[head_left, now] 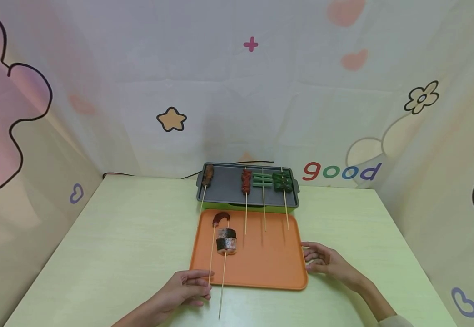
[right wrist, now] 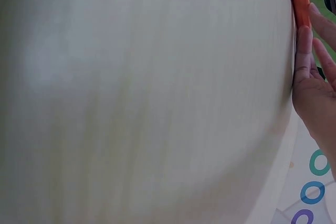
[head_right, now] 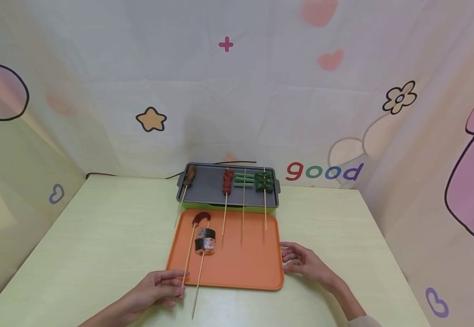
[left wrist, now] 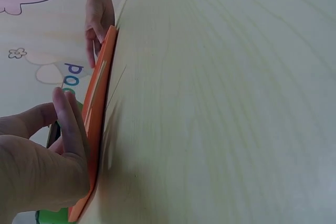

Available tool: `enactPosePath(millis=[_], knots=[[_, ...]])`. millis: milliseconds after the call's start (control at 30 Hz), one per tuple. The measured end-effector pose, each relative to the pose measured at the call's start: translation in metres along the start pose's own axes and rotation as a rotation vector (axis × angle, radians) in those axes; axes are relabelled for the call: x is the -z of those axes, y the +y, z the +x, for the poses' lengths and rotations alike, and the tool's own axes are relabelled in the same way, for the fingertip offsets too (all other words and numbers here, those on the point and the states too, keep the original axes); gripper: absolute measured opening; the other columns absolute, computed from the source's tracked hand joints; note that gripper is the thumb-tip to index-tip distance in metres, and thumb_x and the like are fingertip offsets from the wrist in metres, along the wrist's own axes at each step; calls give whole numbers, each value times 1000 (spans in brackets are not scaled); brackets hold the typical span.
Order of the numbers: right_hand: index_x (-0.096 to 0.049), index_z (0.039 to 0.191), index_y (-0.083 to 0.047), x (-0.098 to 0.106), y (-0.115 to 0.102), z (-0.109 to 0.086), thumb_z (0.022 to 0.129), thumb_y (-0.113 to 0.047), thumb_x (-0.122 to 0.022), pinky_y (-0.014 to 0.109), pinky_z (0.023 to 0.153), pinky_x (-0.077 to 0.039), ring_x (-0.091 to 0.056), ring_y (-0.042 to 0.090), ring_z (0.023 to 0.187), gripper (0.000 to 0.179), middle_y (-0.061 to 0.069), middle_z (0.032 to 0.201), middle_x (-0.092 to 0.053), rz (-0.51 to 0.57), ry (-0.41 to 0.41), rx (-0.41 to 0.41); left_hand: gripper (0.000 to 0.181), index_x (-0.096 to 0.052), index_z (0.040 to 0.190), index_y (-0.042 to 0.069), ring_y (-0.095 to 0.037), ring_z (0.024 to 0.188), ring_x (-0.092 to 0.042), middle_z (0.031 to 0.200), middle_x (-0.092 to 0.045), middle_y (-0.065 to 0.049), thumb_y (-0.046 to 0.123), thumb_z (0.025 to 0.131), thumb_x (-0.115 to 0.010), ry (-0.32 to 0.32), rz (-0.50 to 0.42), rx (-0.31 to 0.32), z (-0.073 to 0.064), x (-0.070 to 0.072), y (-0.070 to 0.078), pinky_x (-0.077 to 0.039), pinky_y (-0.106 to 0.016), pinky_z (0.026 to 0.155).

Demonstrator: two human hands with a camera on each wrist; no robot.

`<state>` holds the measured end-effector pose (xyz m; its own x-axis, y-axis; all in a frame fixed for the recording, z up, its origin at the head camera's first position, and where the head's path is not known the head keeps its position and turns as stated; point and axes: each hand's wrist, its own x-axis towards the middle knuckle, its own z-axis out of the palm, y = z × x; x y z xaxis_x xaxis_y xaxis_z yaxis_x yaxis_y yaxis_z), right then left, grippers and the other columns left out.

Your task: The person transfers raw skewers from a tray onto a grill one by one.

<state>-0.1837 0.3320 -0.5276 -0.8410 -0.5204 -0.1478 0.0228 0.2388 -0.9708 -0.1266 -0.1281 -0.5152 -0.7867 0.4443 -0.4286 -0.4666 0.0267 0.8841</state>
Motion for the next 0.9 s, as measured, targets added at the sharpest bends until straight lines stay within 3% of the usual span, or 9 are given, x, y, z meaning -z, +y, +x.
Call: enactPosePath(millis=[300,700,900], knots=[[-31,154,9,0,0,0,99,-6,-65,20,90,-55,-61,4,108,67,7,123,-58,5,-2,3,56,-52,147,-1,-12,92,-74,97,-70,5,10,95,-70,-41,-10,-25,-3,7,-5,-60,-25,75],[-30,154,10,0,-1,-1,99,-5,-64,20,91,-55,-61,4,109,67,6,124,-58,7,-3,9,58,-49,148,-2,-10,93,-72,102,-71,6,17,97,-69,-181,10,-52,-9,14,-4,-58,-23,73],[-30,154,10,0,0,-1,99,-5,-64,19,91,-54,-61,3,109,67,6,125,-58,6,-5,21,60,-47,150,-1,-11,96,-69,108,-66,4,19,98,-69,-166,54,-96,-5,11,5,-56,-25,75]])
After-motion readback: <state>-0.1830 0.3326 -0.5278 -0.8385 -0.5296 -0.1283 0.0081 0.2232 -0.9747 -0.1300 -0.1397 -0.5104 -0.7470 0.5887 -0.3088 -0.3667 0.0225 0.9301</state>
